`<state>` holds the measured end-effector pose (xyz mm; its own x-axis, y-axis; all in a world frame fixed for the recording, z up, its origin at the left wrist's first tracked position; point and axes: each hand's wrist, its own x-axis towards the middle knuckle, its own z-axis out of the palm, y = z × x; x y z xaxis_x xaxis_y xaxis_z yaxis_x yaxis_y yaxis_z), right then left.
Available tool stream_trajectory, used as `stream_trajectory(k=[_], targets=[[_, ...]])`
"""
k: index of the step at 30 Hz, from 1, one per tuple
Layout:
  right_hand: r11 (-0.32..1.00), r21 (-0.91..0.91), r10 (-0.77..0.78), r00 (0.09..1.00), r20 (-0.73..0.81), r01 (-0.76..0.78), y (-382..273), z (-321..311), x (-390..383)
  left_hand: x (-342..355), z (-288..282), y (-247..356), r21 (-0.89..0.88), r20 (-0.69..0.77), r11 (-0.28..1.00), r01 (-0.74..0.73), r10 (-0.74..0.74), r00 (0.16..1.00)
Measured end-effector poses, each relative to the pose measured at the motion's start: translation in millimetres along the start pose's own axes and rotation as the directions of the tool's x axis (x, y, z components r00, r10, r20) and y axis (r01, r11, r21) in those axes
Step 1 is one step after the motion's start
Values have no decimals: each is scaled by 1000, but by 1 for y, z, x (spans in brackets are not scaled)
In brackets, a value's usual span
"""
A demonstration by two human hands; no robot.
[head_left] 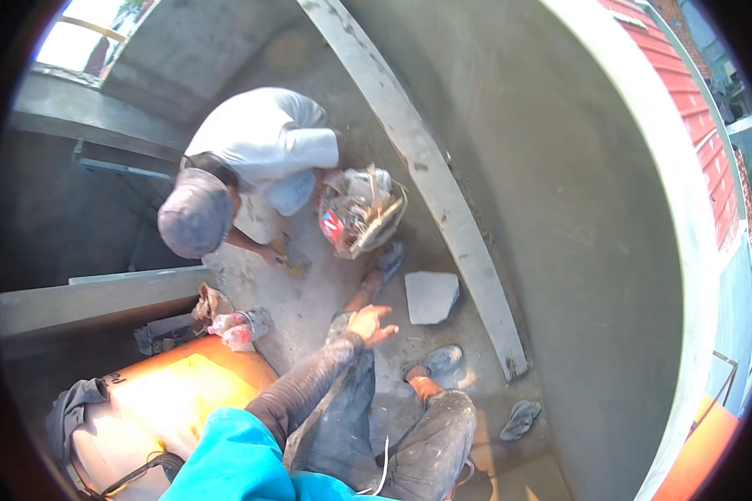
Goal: The person pours water from a cup onto the top edge of a wall, moves a wooden plank aside, and uses a trowel to scoop cement mixture from a bucket and apply it along the wall edge.
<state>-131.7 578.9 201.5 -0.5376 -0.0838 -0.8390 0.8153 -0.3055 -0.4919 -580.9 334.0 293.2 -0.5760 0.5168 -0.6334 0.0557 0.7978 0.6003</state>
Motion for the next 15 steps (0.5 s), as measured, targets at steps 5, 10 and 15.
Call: stream_trajectory(k=[5, 10, 15], targets=[[998, -51, -22, 995, 101, 27, 33, 44, -27, -236, -27, -10, 162, 92, 818, 552, -570, 817], [993, -78, 91, 996, -4, -91, 32, 60, -22, -273, -20, -32, -392, 153, 756, 524, -508, 848], [955, 82, 294, 944, -147, -285, 46, 67, -107, -249, -98, 65, 170, 567, 864, 474, -479, 670]])
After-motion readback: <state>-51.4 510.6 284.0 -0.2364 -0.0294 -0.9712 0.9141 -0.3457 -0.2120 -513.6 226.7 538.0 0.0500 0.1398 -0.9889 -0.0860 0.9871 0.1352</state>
